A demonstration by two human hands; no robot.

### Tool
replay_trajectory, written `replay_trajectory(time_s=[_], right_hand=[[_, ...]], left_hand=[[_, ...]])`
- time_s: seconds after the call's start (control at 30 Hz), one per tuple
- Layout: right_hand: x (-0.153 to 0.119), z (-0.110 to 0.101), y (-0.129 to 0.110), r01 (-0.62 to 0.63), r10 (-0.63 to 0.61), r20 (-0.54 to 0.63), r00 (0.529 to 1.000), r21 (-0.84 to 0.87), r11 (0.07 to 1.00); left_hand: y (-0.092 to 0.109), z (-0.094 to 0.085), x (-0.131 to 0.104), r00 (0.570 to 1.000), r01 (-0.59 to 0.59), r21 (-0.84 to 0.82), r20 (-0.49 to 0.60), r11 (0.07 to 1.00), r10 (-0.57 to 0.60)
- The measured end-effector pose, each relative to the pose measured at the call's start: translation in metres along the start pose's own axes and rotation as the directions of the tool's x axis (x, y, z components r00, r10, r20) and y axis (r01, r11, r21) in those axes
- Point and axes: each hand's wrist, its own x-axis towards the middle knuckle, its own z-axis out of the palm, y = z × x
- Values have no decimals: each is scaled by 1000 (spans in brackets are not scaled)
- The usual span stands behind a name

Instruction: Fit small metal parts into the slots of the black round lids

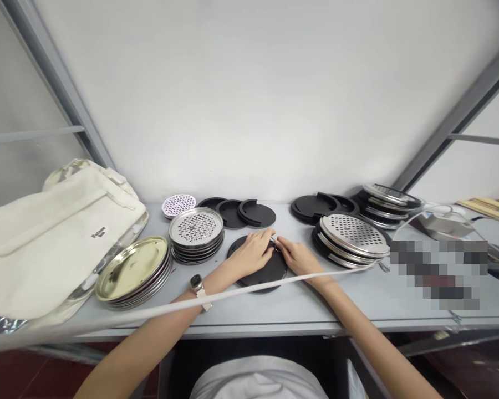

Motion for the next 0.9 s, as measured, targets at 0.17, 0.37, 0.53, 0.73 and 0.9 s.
replay_trajectory(time_s=[0.17, 0.37, 0.53, 0.73, 0.9], right_hand=[[-1, -1, 0, 19, -19, 7, 1000, 1, 1000], [-4, -4, -3, -5, 6, 27, 1000, -43, 999], [-5, -4, -4, 2, -1, 28, 1000, -30, 1000], [-5, -5, -5, -6, 7, 41, 999, -16, 1000], [-6, -5, -7, -2, 2, 31, 1000, -3, 1000]], left_hand=[[1, -1, 1, 1000, -24, -7, 20, 1000, 24], [2, -3, 2, 999, -35, -9, 40, 999, 35], [0, -1, 1, 999, -23, -11, 23, 1000, 23], [3, -4, 2, 1000, -14, -50, 18, 999, 15], [2, -5, 2, 1000, -14, -74, 11, 997, 15]])
